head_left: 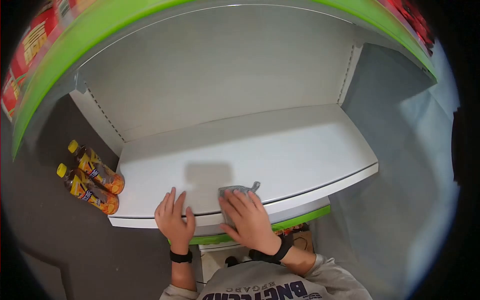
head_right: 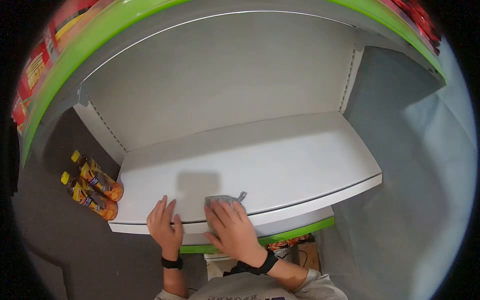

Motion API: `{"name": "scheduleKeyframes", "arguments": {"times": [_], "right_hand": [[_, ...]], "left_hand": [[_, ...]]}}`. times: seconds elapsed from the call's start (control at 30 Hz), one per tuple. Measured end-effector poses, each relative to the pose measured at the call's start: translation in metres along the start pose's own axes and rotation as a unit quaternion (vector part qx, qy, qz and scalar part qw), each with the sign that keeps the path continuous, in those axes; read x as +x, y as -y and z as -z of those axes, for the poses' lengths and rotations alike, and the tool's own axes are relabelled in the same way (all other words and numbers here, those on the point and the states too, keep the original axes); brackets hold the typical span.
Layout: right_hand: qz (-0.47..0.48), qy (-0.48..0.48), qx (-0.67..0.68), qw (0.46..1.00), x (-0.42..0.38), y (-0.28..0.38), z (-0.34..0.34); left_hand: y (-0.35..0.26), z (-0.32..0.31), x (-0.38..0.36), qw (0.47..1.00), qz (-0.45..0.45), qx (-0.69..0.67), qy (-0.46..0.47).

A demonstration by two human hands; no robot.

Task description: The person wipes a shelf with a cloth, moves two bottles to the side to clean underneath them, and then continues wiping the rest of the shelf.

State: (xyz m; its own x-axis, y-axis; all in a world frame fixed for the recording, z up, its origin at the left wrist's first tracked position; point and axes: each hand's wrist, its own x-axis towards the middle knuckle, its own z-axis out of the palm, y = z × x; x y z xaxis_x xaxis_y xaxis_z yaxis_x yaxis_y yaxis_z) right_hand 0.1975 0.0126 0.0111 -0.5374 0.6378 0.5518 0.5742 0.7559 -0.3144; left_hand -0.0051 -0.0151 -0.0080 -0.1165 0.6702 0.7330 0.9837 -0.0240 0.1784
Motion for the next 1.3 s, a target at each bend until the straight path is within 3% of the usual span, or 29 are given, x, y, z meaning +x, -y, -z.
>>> {"name": "scheduleKeyframes", "arguments": {"times": [0.33, 0.57, 0.87, 1.13, 1.3], "right_hand": [[-0.138, -0.157, -0.157, 0.965, -0.062, -0.108, 0.063], [-0.209, -0.191, -0.227, 0.932, -0.106, -0.176, 0.121], [-0.216, -0.2, -0.199, 0.935, -0.133, -0.255, 0.176], [-0.262, -0.252, -0.211, 0.908, -0.135, -0.262, 0.158], [-0.264, -0.279, -0.233, 0.893, -0.12, -0.234, 0.137]], "left_hand": [[-0.001, -0.003, 0.0, 1.0, -0.003, 0.015, -0.007], [-0.002, -0.004, 0.001, 0.999, 0.0, 0.04, -0.008], [-0.006, -0.002, 0.001, 0.999, 0.018, 0.033, -0.011], [-0.009, 0.0, 0.002, 0.999, 0.028, 0.02, -0.016], [-0.006, 0.0, 0.002, 0.999, 0.025, 0.018, -0.011]]}}
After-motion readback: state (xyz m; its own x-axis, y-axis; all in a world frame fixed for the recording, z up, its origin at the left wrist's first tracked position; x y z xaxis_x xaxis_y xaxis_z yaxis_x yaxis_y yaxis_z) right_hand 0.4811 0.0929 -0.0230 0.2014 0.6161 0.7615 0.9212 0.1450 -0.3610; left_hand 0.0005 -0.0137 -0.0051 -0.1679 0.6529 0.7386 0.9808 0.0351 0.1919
